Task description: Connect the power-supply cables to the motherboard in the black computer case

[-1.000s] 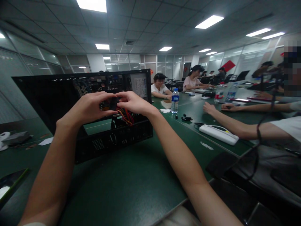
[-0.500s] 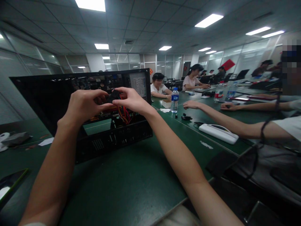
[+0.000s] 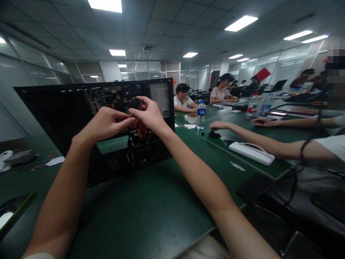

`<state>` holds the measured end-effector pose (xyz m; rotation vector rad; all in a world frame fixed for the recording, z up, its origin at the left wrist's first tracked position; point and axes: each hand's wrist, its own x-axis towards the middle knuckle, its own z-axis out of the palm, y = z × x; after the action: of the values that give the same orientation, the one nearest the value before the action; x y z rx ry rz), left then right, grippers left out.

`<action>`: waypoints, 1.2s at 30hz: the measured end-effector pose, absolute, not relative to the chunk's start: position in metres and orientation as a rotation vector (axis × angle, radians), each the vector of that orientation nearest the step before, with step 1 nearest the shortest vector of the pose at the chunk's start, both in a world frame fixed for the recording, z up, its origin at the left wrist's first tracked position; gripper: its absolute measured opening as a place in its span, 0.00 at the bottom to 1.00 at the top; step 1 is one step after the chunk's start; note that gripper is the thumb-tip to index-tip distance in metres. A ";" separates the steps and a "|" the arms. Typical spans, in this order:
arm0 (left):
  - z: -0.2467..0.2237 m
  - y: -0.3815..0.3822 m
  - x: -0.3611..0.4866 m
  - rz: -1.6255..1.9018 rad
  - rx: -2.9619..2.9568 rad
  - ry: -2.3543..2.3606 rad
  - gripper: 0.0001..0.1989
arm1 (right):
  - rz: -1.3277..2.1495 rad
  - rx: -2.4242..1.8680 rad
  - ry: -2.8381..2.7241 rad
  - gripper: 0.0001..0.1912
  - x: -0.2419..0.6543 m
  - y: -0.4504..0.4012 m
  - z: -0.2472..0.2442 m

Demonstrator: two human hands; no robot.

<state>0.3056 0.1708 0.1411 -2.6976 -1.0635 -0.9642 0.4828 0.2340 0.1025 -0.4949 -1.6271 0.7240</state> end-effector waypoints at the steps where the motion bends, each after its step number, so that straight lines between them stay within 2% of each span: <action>1: 0.140 0.172 0.308 -0.951 -2.663 -1.089 0.22 | 0.724 -0.495 -1.610 0.32 0.479 0.238 0.099; 8: 0.138 0.191 0.300 -0.872 -2.663 -1.599 0.20 | 0.746 -0.524 -1.533 0.28 0.460 0.266 0.077; 14: 0.121 0.229 0.286 -0.601 -2.584 -1.981 0.17 | 0.627 -0.750 -1.608 0.22 0.455 0.287 0.050; 19: 0.099 0.257 0.281 -0.418 -2.508 -2.230 0.13 | 0.694 -0.900 -1.747 0.15 0.457 0.297 0.031; 26: 0.082 0.279 0.274 -0.292 -2.553 -2.285 0.12 | 0.817 -1.117 -1.816 0.24 0.458 0.301 0.021; 36: 0.077 0.279 0.277 -0.250 -2.564 -2.256 0.11 | 0.812 -1.106 -1.859 0.26 0.455 0.298 0.023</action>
<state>0.2768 0.2792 0.0771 -2.5643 -2.2562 -0.2500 0.4554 0.2981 0.0227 -1.1064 -1.8594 0.8124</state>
